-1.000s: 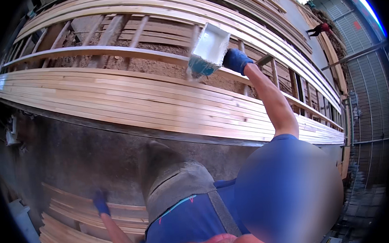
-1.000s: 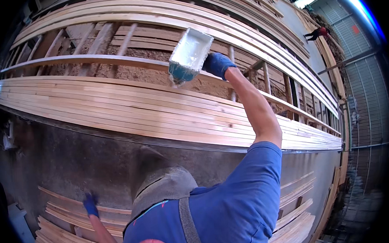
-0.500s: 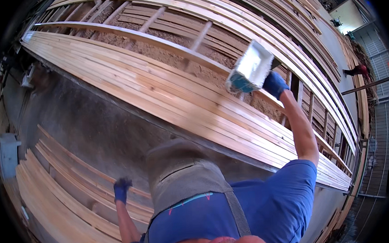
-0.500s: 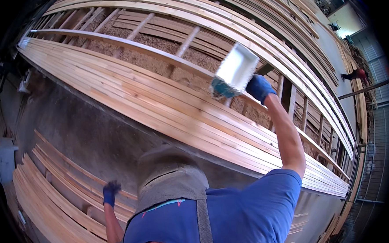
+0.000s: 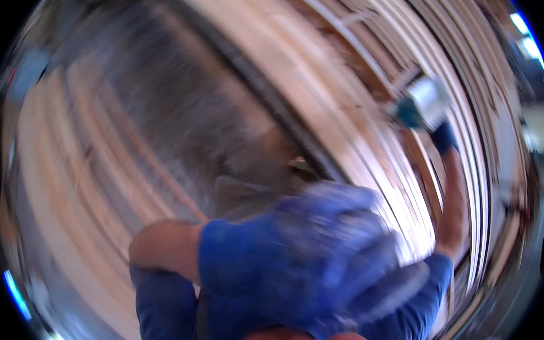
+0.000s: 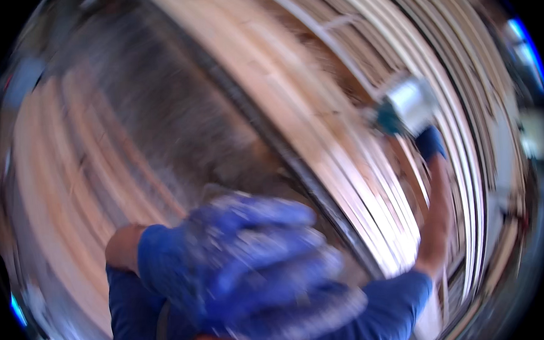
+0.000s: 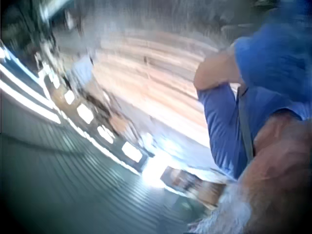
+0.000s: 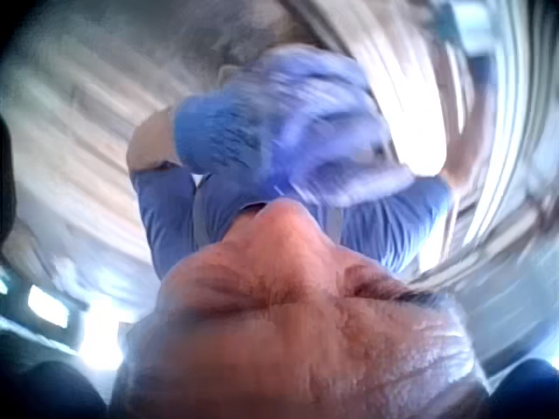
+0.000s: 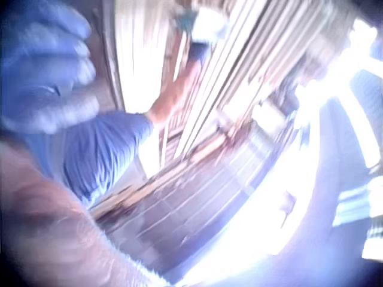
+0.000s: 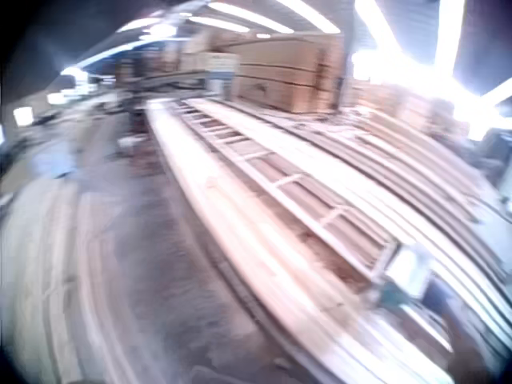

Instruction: The person arranges long wooden planks on a workbench, applies a white substance to the edges using a brush, and joins the planks together to form a panel. They use a tape measure to check dimensions and continue adding planks to the assembly.

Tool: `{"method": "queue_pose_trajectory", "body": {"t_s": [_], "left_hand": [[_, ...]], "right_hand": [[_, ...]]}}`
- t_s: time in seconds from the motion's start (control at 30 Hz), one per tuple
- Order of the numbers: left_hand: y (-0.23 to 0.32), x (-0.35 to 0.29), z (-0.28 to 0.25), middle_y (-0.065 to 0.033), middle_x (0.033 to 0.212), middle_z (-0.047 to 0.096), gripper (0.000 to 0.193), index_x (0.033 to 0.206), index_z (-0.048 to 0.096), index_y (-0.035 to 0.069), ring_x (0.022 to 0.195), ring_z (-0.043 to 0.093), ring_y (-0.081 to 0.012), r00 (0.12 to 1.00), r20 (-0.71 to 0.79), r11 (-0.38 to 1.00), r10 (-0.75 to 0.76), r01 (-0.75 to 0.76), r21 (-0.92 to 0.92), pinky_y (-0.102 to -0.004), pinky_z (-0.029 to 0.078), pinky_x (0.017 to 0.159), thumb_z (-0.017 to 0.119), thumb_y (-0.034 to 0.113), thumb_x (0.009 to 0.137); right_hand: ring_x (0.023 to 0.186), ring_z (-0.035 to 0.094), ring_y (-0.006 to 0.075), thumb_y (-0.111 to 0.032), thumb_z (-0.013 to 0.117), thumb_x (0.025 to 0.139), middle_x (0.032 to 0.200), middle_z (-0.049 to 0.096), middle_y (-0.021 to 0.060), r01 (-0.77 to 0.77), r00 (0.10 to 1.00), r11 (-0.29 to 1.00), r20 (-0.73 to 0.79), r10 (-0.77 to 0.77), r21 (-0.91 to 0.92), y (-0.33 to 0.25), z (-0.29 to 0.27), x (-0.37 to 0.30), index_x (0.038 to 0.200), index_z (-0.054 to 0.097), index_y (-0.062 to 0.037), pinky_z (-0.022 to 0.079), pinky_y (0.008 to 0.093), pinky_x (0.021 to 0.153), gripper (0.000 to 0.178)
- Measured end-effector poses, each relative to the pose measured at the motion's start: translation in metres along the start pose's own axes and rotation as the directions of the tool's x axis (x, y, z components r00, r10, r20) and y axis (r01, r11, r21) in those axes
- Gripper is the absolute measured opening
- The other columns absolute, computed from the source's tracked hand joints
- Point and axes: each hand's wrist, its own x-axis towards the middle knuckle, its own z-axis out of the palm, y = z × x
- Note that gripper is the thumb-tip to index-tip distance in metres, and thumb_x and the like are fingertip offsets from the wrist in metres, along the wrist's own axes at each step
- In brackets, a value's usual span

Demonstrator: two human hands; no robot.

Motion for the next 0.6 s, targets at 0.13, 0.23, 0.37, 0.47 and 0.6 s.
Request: {"method": "queue_pose_trajectory", "body": {"t_s": [0.13, 0.23, 0.37, 0.47, 0.6], "left_hand": [[0.123, -0.077, 0.101, -0.0127, 0.107, 0.062, 0.04, 0.117, 0.061, 0.01, 0.103, 0.058, -0.0306, 0.995, 0.088, 0.931, -0.047, 0.012, 0.364, -0.043, 0.044, 0.093, 0.061, 0.027, 0.081], [0.254, -0.085, 0.145, -0.0132, 0.107, 0.062, 0.04, 0.117, 0.061, 0.008, 0.107, 0.056, -0.0319, 0.955, 0.252, 0.946, -0.159, 0.074, 0.317, -0.0432, 0.042, 0.094, 0.059, 0.026, 0.081], [0.372, -0.12, 0.268, -0.0112, 0.112, 0.061, 0.044, 0.119, 0.06, 0.009, 0.111, 0.055, -0.0322, 0.924, 0.008, 0.871, -0.383, 0.358, 0.336, -0.0482, 0.042, 0.094, 0.062, 0.026, 0.078], [0.405, -0.133, 0.36, -0.0087, 0.113, 0.06, 0.048, 0.116, 0.06, 0.011, 0.109, 0.054, -0.0307, 0.935, -0.338, 0.992, -0.109, 0.124, 0.021, -0.0517, 0.043, 0.091, 0.068, 0.026, 0.072], [0.44, -0.17, 0.418, -0.0107, 0.101, 0.062, 0.041, 0.115, 0.061, 0.01, 0.094, 0.057, -0.0304, 0.98, -0.181, 0.983, -0.086, 0.113, 0.146, -0.0458, 0.046, 0.082, 0.068, 0.027, 0.078]], "right_hand": [[0.083, 0.066, 0.0326, -0.014, 0.058, 0.083, 0.087, 0.069, 0.0176, -0.004, 1.0, 0.994, -0.023, 0.007, 0.114, 0.043, 0.032, -0.128, 0.094, 0.069, -0.0058, 0.053, 0.0403, 0.071, 0.018], [0.083, 0.066, 0.0329, -0.015, 0.058, 0.083, 0.087, 0.069, 0.0178, 0.034, 0.999, 0.99, -0.021, -0.031, 0.135, 0.081, 0.04, -0.219, 0.095, 0.069, -0.0058, 0.053, 0.0404, 0.071, 0.018], [0.083, 0.066, 0.0334, -0.016, 0.058, 0.084, 0.088, 0.069, 0.018, 0.057, 0.997, 0.986, -0.055, -0.049, 0.154, 0.13, 0.051, -0.323, 0.095, 0.069, -0.0059, 0.053, 0.0405, 0.072, 0.018], [0.084, 0.066, 0.0338, -0.016, 0.058, 0.084, 0.088, 0.069, 0.0182, 0.084, 0.994, 0.979, -0.086, -0.069, 0.185, 0.183, 0.067, -0.397, 0.096, 0.069, -0.0059, 0.053, 0.0406, 0.072, 0.019], [0.084, 0.066, 0.0343, -0.017, 0.058, 0.085, 0.089, 0.069, 0.0184, 0.093, 0.993, 0.98, -0.091, -0.078, 0.174, 0.233, 0.07, -0.479, 0.096, 0.068, -0.006, 0.053, 0.0407, 0.073, 0.019]]}}
